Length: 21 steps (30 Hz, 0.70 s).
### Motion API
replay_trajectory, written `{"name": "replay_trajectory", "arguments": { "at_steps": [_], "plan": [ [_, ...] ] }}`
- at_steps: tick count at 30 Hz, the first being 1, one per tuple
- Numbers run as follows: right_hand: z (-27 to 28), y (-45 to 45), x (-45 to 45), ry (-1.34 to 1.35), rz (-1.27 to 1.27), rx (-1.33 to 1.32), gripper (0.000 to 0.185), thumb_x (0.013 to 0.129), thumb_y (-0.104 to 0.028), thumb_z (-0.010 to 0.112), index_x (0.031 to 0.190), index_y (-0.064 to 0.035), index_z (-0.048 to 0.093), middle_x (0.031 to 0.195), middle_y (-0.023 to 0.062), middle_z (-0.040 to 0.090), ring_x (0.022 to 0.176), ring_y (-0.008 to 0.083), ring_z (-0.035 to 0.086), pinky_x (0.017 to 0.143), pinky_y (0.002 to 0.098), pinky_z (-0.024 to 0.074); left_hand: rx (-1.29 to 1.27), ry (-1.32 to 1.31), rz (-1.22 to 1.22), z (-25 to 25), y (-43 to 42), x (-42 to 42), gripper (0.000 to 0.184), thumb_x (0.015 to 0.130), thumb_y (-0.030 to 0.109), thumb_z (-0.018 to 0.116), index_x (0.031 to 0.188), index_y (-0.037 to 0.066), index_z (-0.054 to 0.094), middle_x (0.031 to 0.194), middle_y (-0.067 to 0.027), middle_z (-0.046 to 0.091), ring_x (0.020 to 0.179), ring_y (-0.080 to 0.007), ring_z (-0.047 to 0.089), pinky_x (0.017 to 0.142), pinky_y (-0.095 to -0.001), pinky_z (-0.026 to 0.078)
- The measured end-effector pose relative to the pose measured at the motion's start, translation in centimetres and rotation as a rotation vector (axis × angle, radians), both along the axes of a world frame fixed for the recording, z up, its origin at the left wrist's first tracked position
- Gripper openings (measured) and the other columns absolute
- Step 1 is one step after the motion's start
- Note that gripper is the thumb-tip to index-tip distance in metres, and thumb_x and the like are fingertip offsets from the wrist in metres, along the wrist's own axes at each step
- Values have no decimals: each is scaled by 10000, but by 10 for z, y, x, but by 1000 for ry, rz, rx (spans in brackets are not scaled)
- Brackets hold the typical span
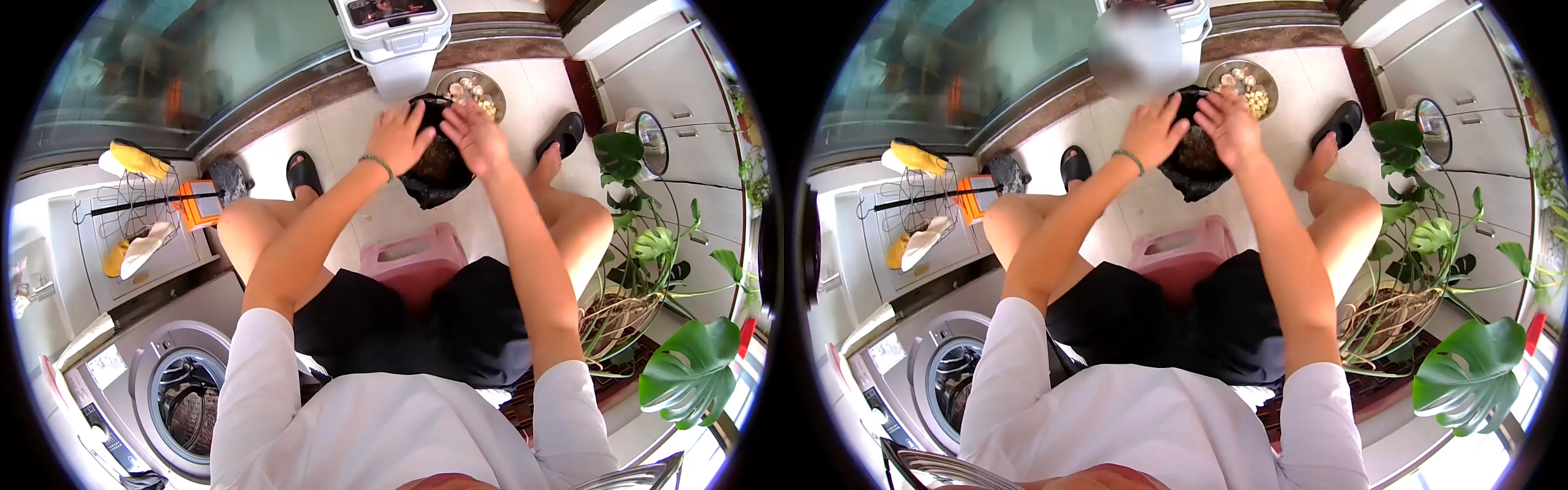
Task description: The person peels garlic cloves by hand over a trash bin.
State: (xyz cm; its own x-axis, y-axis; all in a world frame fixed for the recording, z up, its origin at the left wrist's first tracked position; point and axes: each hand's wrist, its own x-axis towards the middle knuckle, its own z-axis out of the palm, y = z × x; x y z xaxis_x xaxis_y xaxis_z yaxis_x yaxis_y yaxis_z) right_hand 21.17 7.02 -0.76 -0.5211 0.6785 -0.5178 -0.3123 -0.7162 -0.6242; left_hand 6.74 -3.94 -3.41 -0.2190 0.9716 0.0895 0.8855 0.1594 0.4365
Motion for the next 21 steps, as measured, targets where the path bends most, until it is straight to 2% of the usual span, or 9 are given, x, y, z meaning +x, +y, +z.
{"name": "replay_trajectory", "arguments": {
  "at_steps": [2,5,7,9,11,13,15,17,21],
  "plan": [
    [24,1,6,-48,-119,269,355,1012,-83,351,1356,-10,396,1343,181,493,1200,317,533,999,436,466,25,-41,69,-5,4,-7,613,976,487,389,1427,73,377,1368,-204,486,1297,-385,409,1076,-530,303],
    [40,-34,8,-496,-152,1374,300,967,-34,403,1213,19,566,1209,173,620,1149,288,588,978,391,463,-274,-1388,555,6,4,20,795,961,670,179,1432,59,371,1427,-140,452,1303,-266,433,1069,-395,344],
    [3,-54,3,-466,115,1813,345,895,17,471,1214,4,601,1189,207,623,1100,375,599,951,378,476,-117,-2023,341,41,9,53,884,925,728,171,1484,53,289,1480,-152,385,1347,-276,389,1116,-401,282],
    [-50,-61,17,-296,0,761,320,920,-32,507,1227,-6,593,1171,118,650,1050,229,635,901,349,507,-316,-1870,100,55,-3,51,898,917,740,130,1512,76,239,1508,-139,353,1378,-262,354,1145,-396,221],
    [-58,-51,28,-316,-39,253,288,966,-109,497,1226,-2,555,1133,97,640,1026,218,637,881,354,531,-229,-1831,-106,83,-11,47,782,966,661,195,1473,87,352,1448,-150,444,1365,-239,378,1135,-384,242],
    [-28,-54,33,-488,132,290,346,993,-124,441,1311,7,473,1195,132,604,1052,249,626,886,371,537,-51,-1046,-288,101,-23,46,604,990,492,410,1398,49,453,1389,-168,499,1317,-277,436,1096,-402,314],
    [-46,-44,44,-153,161,82,374,1019,-135,370,1360,15,405,1270,167,554,1084,278,610,893,401,536,218,-200,-289,81,-31,40,505,868,248,640,1310,29,528,1280,-158,560,1216,-329,499,1048,-423,371],
    [-21,-38,38,-127,242,28,421,1054,-220,302,1409,4,329,1326,186,510,1142,292,573,926,410,515,72,160,-251,54,-30,27,549,811,232,687,1301,37,535,1263,-150,567,1208,-321,504,1034,-431,381],
    [-7,-26,30,22,344,-64,415,1063,-275,257,1362,-11,371,1288,167,532,1158,273,557,945,402,494,87,-296,-235,59,-24,23,426,782,210,704,1154,33,592,1098,-123,611,1036,-313,573,903,-413,463]
  ]
}}
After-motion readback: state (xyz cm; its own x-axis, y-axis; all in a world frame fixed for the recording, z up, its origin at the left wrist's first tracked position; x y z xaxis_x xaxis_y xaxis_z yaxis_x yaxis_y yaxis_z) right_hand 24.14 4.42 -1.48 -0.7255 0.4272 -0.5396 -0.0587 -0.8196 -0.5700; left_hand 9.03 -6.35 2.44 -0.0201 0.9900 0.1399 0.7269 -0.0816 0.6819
